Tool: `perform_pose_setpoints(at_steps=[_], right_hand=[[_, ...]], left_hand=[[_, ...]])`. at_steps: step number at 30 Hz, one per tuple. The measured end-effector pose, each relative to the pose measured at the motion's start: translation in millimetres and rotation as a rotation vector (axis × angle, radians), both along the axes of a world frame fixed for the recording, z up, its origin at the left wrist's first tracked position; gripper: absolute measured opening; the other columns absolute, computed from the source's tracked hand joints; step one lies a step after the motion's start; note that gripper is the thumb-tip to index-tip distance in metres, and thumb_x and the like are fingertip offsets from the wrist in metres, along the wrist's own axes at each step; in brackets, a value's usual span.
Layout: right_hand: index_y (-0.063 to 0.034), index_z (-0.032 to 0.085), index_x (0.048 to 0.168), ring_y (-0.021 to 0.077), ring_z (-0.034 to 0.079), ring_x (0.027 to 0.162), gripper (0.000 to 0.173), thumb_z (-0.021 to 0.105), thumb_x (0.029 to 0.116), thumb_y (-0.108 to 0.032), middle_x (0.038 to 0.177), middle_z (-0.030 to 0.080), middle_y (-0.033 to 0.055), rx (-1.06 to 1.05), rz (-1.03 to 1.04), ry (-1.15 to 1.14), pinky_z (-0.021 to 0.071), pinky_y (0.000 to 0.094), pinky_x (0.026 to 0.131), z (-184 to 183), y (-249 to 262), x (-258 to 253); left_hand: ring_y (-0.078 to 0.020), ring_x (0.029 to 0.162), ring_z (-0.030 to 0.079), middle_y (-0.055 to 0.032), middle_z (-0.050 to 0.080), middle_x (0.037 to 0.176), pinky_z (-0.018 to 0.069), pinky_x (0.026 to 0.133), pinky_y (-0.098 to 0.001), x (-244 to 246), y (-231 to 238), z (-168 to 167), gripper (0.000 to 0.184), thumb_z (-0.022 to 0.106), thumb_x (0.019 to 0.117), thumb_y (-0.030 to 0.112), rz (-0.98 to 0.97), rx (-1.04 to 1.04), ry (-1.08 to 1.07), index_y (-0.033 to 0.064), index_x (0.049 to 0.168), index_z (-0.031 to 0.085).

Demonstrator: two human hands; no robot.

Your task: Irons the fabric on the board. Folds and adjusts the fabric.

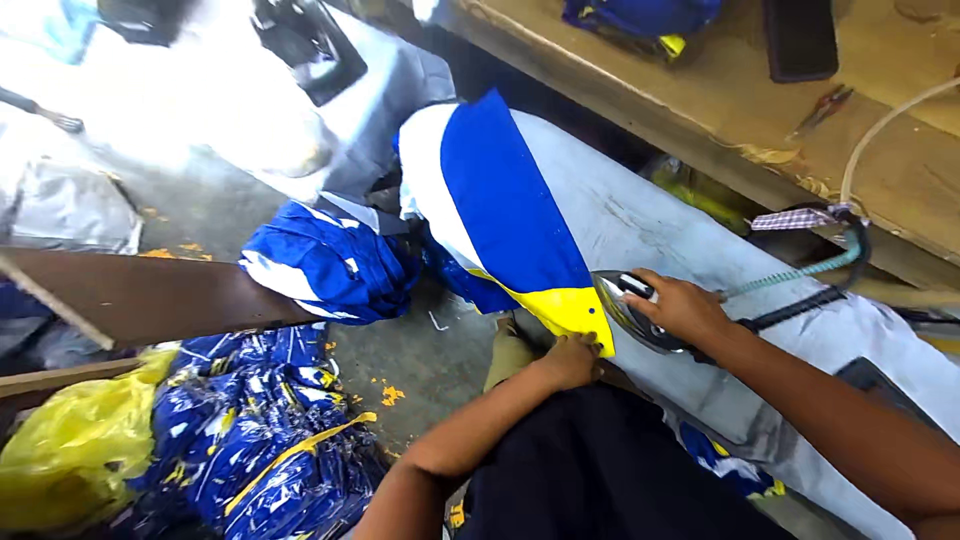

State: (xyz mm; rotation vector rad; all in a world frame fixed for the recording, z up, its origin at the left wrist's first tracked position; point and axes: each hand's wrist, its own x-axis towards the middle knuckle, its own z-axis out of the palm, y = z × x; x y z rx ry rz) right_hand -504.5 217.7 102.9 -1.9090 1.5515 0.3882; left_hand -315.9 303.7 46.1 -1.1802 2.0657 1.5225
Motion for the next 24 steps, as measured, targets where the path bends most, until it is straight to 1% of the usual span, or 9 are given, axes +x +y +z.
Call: perform_pose_setpoints(at_steps=[3, 7, 11, 13, 14, 16, 19, 21, 24], right_hand=[[-0.0095, 0.05, 0.151, 0.051, 0.065, 0.112, 0.061, 0.059, 0.1035, -0.048, 0.119, 0.068, 0.0307, 0.01, -0.108, -0.024, 0.0476, 0.0695, 0.094, -1.6, -2.9, -28.2], [-0.0153, 0.038, 0.159, 0.0509, 0.064, 0.111, 0.077, 0.073, 0.0961, -0.044, 0.122, 0.066, 0.0317, 0.055, -0.161, -0.083, 0.0467, 0.0687, 0.096, -4.1, 7.6, -64.3], [-0.0125, 0.04, 0.158, 0.0513, 0.063, 0.115, 0.067, 0.065, 0.102, -0.04, 0.125, 0.065, 0.0325, -0.013, -0.216, -0.058, 0.0455, 0.0682, 0.098, -0.5, 19.2, -58.4], [-0.01, 0.041, 0.156, 0.0506, 0.064, 0.112, 0.066, 0.064, 0.1025, -0.04, 0.121, 0.066, 0.0322, -0.045, -0.256, -0.096, 0.0467, 0.0677, 0.096, 7.7, 14.8, -46.5], [-0.009, 0.043, 0.155, 0.0509, 0.065, 0.11, 0.065, 0.064, 0.1024, -0.041, 0.119, 0.067, 0.0323, -0.063, -0.272, -0.12, 0.0474, 0.0678, 0.095, 15.3, 11.7, -38.6], [-0.0071, 0.046, 0.152, 0.0514, 0.065, 0.107, 0.062, 0.063, 0.1033, -0.042, 0.114, 0.067, 0.0329, -0.086, -0.293, -0.166, 0.0476, 0.0686, 0.092, 35.4, 4.2, -18.4], [-0.0077, 0.048, 0.15, 0.0506, 0.066, 0.103, 0.06, 0.058, 0.1047, -0.045, 0.11, 0.068, 0.0318, -0.111, -0.284, -0.208, 0.048, 0.069, 0.089, 60.8, -8.7, 22.6], [-0.0094, 0.049, 0.15, 0.0488, 0.067, 0.1, 0.058, 0.056, 0.1055, -0.047, 0.108, 0.069, 0.0297, -0.129, -0.266, -0.226, 0.0491, 0.0682, 0.087, 67.1, -17.3, 58.7], [-0.0112, 0.051, 0.149, 0.0466, 0.069, 0.097, 0.057, 0.054, 0.1058, -0.049, 0.105, 0.071, 0.0267, -0.153, -0.223, -0.262, 0.0511, 0.0671, 0.084, 60.0, -28.4, 116.5]], left_hand=[[-0.0422, 0.148, 0.036, -0.0219, 0.036, 0.162, 0.0297, 0.117, -0.0606, -5.9, 3.2, -2.4, 0.049, 0.053, 0.107, 0.026, 0.029, -0.051, -0.014, -0.0035, 0.146, 0.05], [-0.0416, 0.147, 0.038, -0.0214, 0.04, 0.16, 0.0297, 0.117, -0.0612, -4.7, 12.9, -8.4, 0.047, 0.054, 0.1067, 0.024, 0.147, -0.071, 0.04, -0.0013, 0.146, 0.052], [-0.0389, 0.149, 0.036, -0.0213, 0.04, 0.16, 0.0273, 0.12, -0.0592, 9.0, 17.3, -11.0, 0.045, 0.054, 0.1069, 0.021, 0.286, -0.017, 0.165, -0.0003, 0.147, 0.052], [-0.0362, 0.148, 0.04, -0.0232, 0.044, 0.157, 0.0289, 0.122, -0.052, 25.8, 18.0, -7.9, 0.045, 0.053, 0.1072, 0.019, 0.387, 0.015, 0.21, -0.003, 0.147, 0.051], [-0.0358, 0.144, 0.044, -0.0249, 0.047, 0.154, 0.0324, 0.121, -0.0494, 38.0, 19.2, -8.4, 0.045, 0.054, 0.107, 0.017, 0.468, 0.034, 0.225, -0.0042, 0.147, 0.05], [-0.0377, 0.137, 0.051, -0.0272, 0.05, 0.149, 0.0382, 0.117, -0.0497, 68.4, 21.2, -14.1, 0.046, 0.054, 0.1068, 0.018, 0.643, 0.067, 0.195, -0.0051, 0.147, 0.049], [-0.0401, 0.135, 0.052, -0.0286, 0.048, 0.15, 0.0402, 0.115, -0.0509, 119.6, 17.7, -19.2, 0.048, 0.053, 0.1076, 0.02, 0.849, 0.068, 0.103, -0.0053, 0.149, 0.046], [-0.0387, 0.137, 0.051, -0.0283, 0.047, 0.152, 0.0396, 0.116, -0.0503, 152.6, 12.0, -18.5, 0.049, 0.051, 0.1084, 0.02, 0.988, 0.058, 0.087, -0.0055, 0.15, 0.044], [-0.0367, 0.133, 0.055, -0.0279, 0.052, 0.146, 0.042, 0.113, -0.0497, 197.2, -2.4, -21.7, 0.047, 0.051, 0.1086, 0.02, 1.186, -0.009, 0.131, -0.0049, 0.148, 0.046]])
